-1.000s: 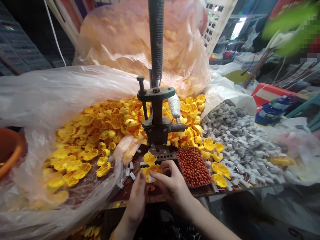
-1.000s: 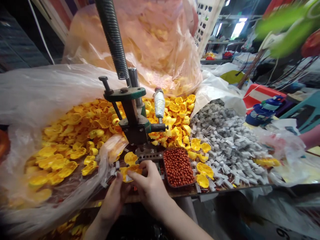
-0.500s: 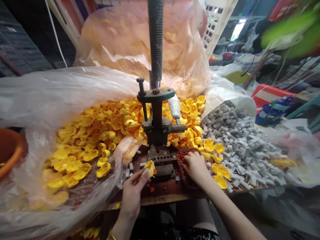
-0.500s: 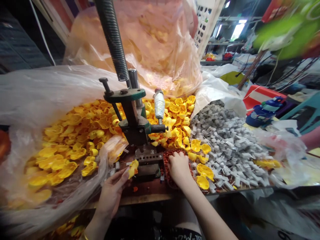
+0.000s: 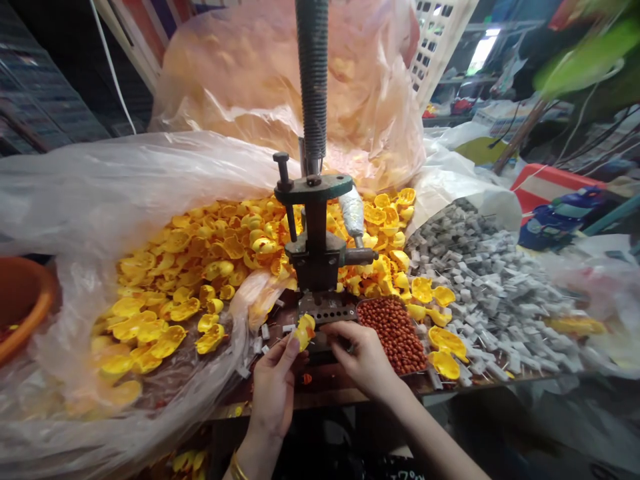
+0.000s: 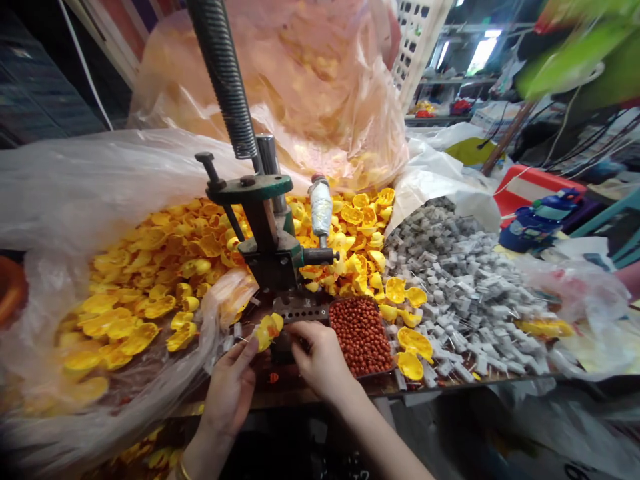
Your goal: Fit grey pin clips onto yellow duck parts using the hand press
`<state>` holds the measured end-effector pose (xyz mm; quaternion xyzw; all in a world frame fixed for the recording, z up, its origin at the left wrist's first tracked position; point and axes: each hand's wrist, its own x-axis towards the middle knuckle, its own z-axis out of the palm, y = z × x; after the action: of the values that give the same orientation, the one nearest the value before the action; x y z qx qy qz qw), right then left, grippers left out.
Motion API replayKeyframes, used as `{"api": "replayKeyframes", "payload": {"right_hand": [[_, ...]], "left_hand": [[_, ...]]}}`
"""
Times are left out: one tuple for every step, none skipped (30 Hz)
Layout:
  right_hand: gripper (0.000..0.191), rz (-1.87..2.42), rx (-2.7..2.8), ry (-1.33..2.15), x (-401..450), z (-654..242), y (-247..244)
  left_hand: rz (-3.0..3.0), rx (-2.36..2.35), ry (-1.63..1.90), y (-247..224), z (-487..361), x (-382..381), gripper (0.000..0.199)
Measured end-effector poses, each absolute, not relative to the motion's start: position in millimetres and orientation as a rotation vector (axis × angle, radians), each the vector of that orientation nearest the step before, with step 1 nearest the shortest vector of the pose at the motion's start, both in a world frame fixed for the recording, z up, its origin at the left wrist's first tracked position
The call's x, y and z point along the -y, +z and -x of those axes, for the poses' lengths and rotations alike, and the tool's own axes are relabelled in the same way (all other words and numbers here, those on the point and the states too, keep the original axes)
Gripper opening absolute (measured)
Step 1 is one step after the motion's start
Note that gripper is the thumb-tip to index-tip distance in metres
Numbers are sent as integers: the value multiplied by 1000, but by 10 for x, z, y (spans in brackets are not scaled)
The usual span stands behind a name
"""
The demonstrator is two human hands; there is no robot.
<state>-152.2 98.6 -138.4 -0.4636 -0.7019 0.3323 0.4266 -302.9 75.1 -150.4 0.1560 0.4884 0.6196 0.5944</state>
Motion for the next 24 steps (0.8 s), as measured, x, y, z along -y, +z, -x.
{"api": "replayKeyframes", "payload": {"right_hand": [[20, 1139, 1724, 870, -970, 1552, -1391], [19, 1134, 1686, 914, -959, 1576, -1398], [15, 1139, 1642, 956, -952, 1597, -1404], [9, 1150, 1597, 992, -947, 1616, -1411], [4, 1159, 1559, 1020, -943, 1634, -1418], [3, 1164, 1529, 1035, -939, 1654, -1427], [5, 1164, 1509, 1037, -936, 1673, -1436], [7, 1160, 1498, 1032, -932, 1693, -1445], [8, 1154, 1490, 1022, -927, 1712, -1455], [9, 1144, 1485, 1007, -921, 1728, -1464], [9, 1135, 1480, 985, -916, 1741, -1471], [9, 1129, 1476, 962, -910, 1751, -1477], [9, 1125, 1472, 942, -904, 1758, -1481], [10, 1121, 1471, 926, -899, 1763, -1484], [10, 1120, 1475, 910, -894, 1766, -1486], [11, 1119, 1482, 895, -891, 1768, -1487], [11, 1118, 1493, 880, -888, 1769, -1488], [12, 1115, 1507, 867, -886, 1770, -1490], [12, 1114, 1521, 851, -885, 1770, -1492], [12, 1111, 1534, 832, -885, 1770, -1496], [11, 1107, 1548, 815, -885, 1769, -1501], [11, 1101, 1562, 798, -886, 1768, -1508], [10, 1094, 1574, 784, -888, 1767, -1515], [10, 1087, 1587, 775, -889, 1765, -1523]], "left_hand": [[-371, -1138, 1436, -1499, 3031, -749, 37], [-376, -1140, 1431, -1494, 3035, -746, 37], [-376, -1140, 1426, -1490, 3037, -742, 38], [-373, -1136, 1419, -1488, 3038, -738, 38], [-367, -1129, 1414, -1488, 3037, -734, 39], [-360, -1121, 1409, -1488, 3033, -729, 39], [-354, -1113, 1406, -1488, 3027, -724, 39], [-351, -1102, 1401, -1488, 3021, -720, 39], [-350, -1093, 1395, -1488, 3014, -717, 39], [-352, -1085, 1389, -1486, 3007, -714, 39], [-356, -1078, 1387, -1484, 3003, -712, 38], [-359, -1071, 1388, -1481, 3001, -712, 38], [-361, -1067, 1392, -1478, 3001, -713, 37], [-362, -1064, 1397, -1476, 3004, -714, 37], [-365, -1061, 1400, -1474, 3009, -715, 36], [-367, -1060, 1401, -1473, 3015, -716, 36], [-370, -1060, 1399, -1473, 3021, -716, 37], [-373, -1061, 1392, -1473, 3028, -716, 37], [-376, -1062, 1385, -1474, 3035, -715, 37], [-375, -1062, 1377, -1475, 3041, -714, 37], [-374, -1061, 1368, -1476, 3047, -714, 36], [-371, -1060, 1359, -1476, 3052, -714, 36], [-370, -1057, 1352, -1476, 3056, -715, 35], [-370, -1053, 1350, -1476, 3060, -716, 35]]}}
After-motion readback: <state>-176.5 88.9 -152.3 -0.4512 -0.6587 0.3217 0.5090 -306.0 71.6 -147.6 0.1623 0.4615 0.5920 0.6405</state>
